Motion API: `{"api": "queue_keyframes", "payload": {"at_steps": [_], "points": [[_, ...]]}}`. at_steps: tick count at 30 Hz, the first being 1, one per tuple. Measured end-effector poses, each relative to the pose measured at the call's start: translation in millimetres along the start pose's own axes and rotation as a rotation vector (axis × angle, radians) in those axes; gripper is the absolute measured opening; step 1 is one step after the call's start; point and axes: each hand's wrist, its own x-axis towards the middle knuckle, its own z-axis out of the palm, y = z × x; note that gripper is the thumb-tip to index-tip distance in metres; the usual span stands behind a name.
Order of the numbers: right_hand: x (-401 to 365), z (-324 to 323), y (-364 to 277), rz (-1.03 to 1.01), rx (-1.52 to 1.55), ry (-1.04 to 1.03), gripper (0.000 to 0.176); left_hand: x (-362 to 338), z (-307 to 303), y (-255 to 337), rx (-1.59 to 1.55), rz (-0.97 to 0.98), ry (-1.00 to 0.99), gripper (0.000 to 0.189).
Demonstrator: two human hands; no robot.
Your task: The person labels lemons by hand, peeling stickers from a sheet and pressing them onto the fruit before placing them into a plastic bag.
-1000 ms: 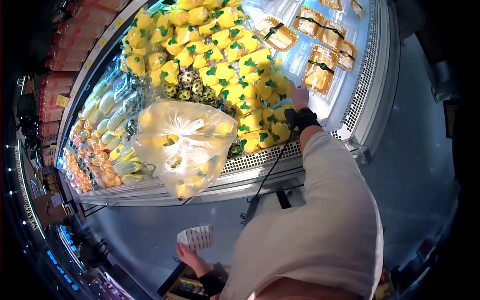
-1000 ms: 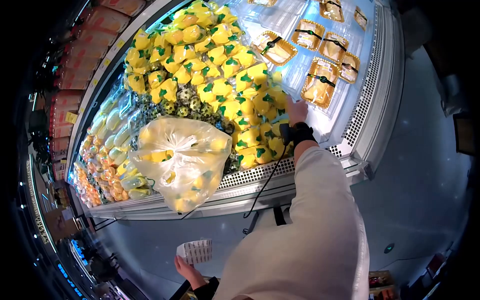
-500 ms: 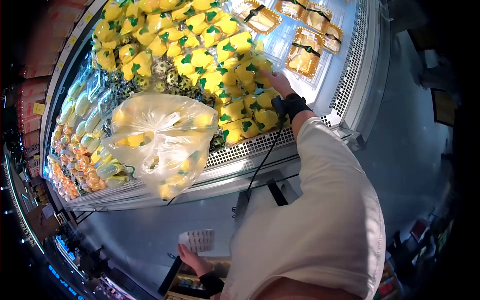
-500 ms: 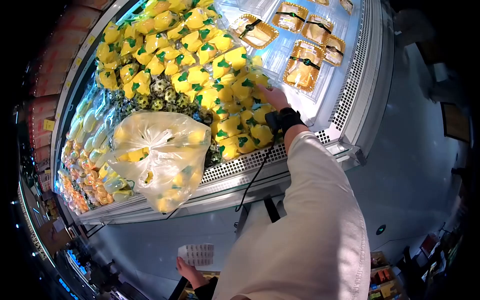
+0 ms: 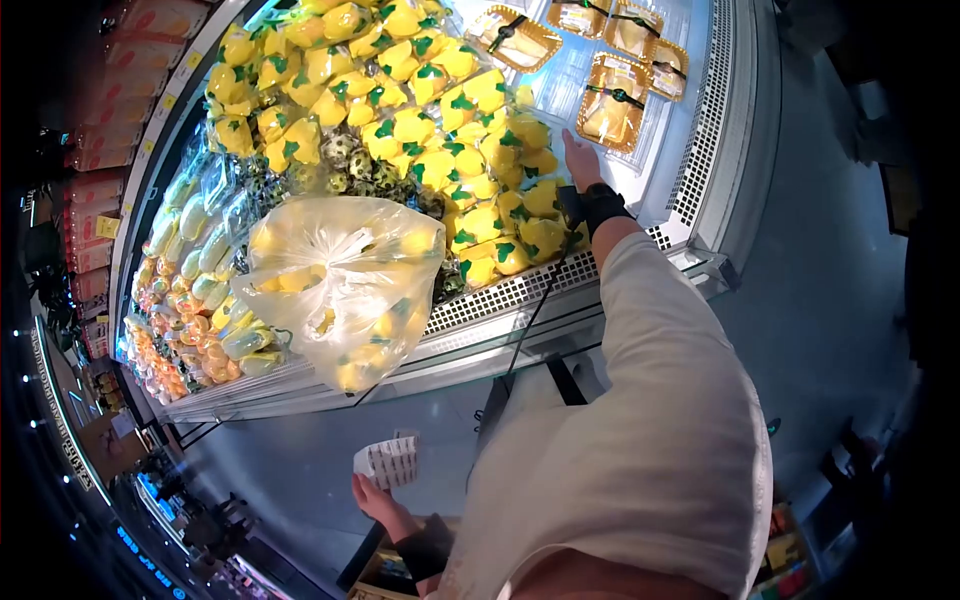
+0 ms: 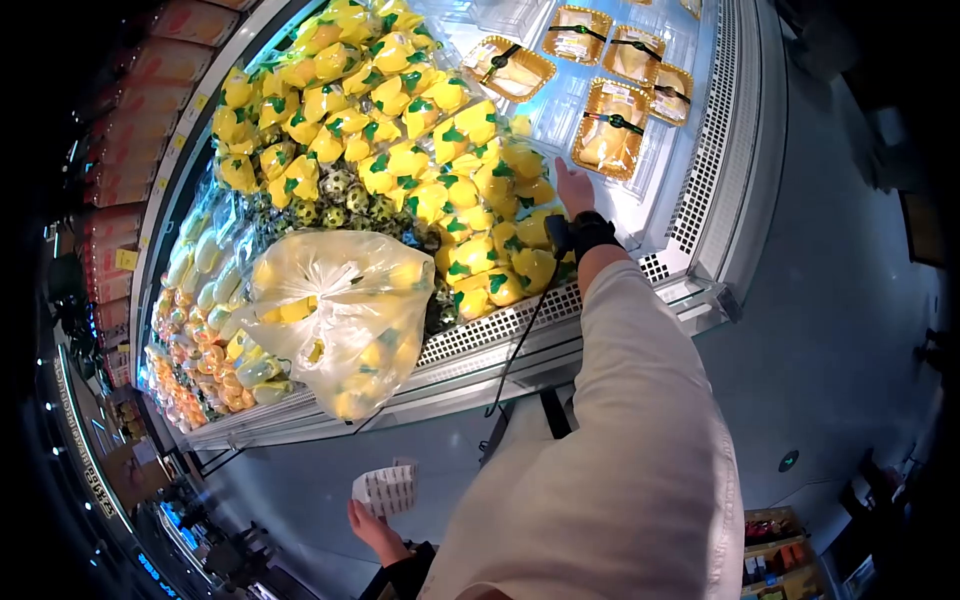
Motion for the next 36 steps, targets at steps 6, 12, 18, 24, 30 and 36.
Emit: {"api": "queue_keyframes", "payload": {"at_steps": [6,12,18,24,30,36], "points": [[-2.7,-1.3,-17.8,-0.149,-0.039,-0.007,0.064,-4.3,-21.9,-26.2,-0.081,-0.052,0.047,0.05],[-53.4,-1.2,-62.7,-0.176,-0.332,-0.076,0.053,-7.2,-41.3,-48.2,-0.131,-0.09,0.152,0.049],[-101.9,68.8,-120.4,-0.952,-0.142,0.157,0.029,-21.2,-50.4,-54.5,-0.183,-0.051,0.141,0.047],[-168.6,126.4,-152.2,-0.517,-0.467,-0.362,0.027,-22.9,-54.4,-56.3,-0.21,-0.124,0.229,0.048],[-158.5,202.5,-91.3,-0.532,-0.688,-0.5,0.022,-12.5,-64.0,-65.8,-0.197,-0.138,0.177,0.048],[-117.2,263.5,-2.8,0.356,0.703,-0.754,0.047,-4.7,-64.5,-74.8,-0.175,-0.13,0.252,0.033]]}}
